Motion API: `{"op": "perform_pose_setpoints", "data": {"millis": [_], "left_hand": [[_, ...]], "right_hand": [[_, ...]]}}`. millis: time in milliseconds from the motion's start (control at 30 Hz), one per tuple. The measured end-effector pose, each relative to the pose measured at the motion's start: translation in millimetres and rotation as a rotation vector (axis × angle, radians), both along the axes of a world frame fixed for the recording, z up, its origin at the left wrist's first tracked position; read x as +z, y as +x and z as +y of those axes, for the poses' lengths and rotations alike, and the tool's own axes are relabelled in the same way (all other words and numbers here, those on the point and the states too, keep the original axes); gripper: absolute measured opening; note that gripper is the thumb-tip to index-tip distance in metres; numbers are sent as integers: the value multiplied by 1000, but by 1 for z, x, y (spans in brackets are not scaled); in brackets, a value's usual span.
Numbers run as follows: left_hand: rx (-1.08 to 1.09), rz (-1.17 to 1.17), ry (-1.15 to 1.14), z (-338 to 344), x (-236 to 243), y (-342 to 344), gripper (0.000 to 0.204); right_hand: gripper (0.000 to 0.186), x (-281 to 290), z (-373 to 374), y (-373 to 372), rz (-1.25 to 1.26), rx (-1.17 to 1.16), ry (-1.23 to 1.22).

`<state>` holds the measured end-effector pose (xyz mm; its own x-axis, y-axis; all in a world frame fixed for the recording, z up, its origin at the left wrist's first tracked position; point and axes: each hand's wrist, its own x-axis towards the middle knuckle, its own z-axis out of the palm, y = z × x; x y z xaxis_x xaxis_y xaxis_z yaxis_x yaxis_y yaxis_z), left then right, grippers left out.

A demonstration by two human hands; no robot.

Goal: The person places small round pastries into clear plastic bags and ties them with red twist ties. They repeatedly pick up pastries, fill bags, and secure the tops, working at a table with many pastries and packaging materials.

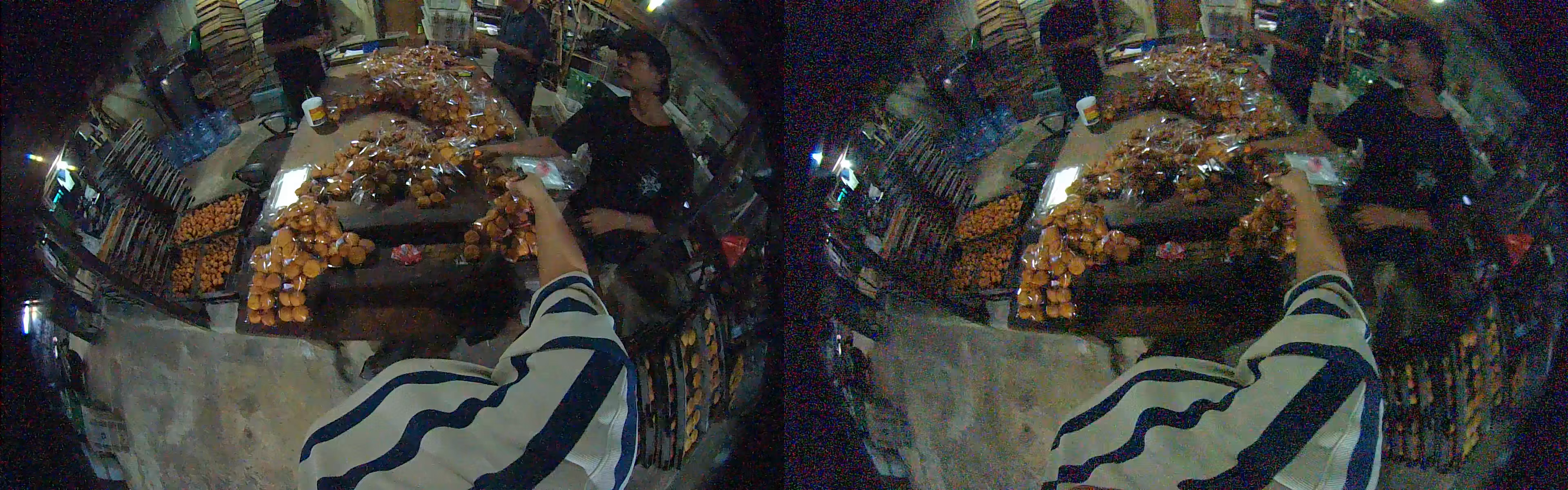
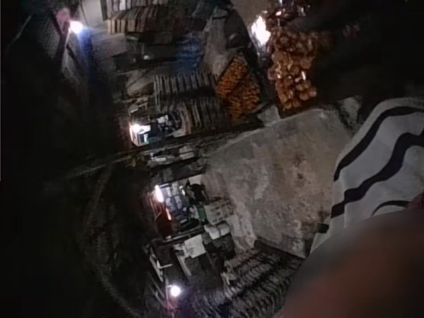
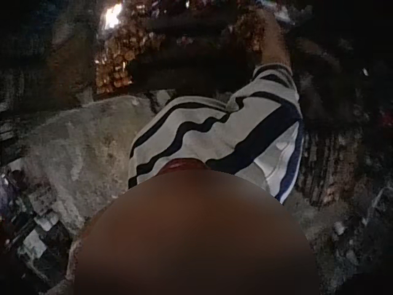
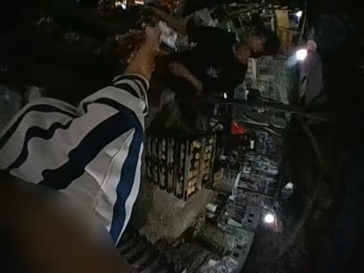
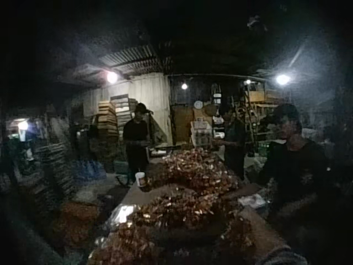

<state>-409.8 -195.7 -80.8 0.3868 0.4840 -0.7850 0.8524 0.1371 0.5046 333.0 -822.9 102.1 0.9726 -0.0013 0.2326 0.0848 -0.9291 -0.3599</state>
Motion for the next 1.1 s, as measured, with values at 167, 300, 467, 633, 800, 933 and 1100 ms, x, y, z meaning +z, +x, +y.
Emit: {"op": "perform_pose_setpoints", "data": {"millis": [167, 300, 467, 633, 800, 933, 1100], "left_hand": [[35, 47, 22, -21, 12, 2, 40], [68, 97, 39, -42, 23, 1, 40], [96, 113, 60, -65, 38, 10, 40], [124, 127, 74, -83, 54, 24, 40], [156, 158, 85, -94, 67, 31, 40], [184, 187, 86, -102, 75, 29, 40], [206, 207, 83, -107, 80, 25, 40]], "right_hand": [[60, -18, 24, 11, 321, -17, 216], [50, -75, 39, 50, 152, 81, 265], [39, -159, 71, 127, 285, -66, 834], [19, -188, 96, 142, 498, -176, 1453], [21, -186, 112, 143, 576, -524, 1669], [32, -183, 134, 149, 435, -564, 1577], [44, -169, 161, 147, 445, -607, 1611]]}}
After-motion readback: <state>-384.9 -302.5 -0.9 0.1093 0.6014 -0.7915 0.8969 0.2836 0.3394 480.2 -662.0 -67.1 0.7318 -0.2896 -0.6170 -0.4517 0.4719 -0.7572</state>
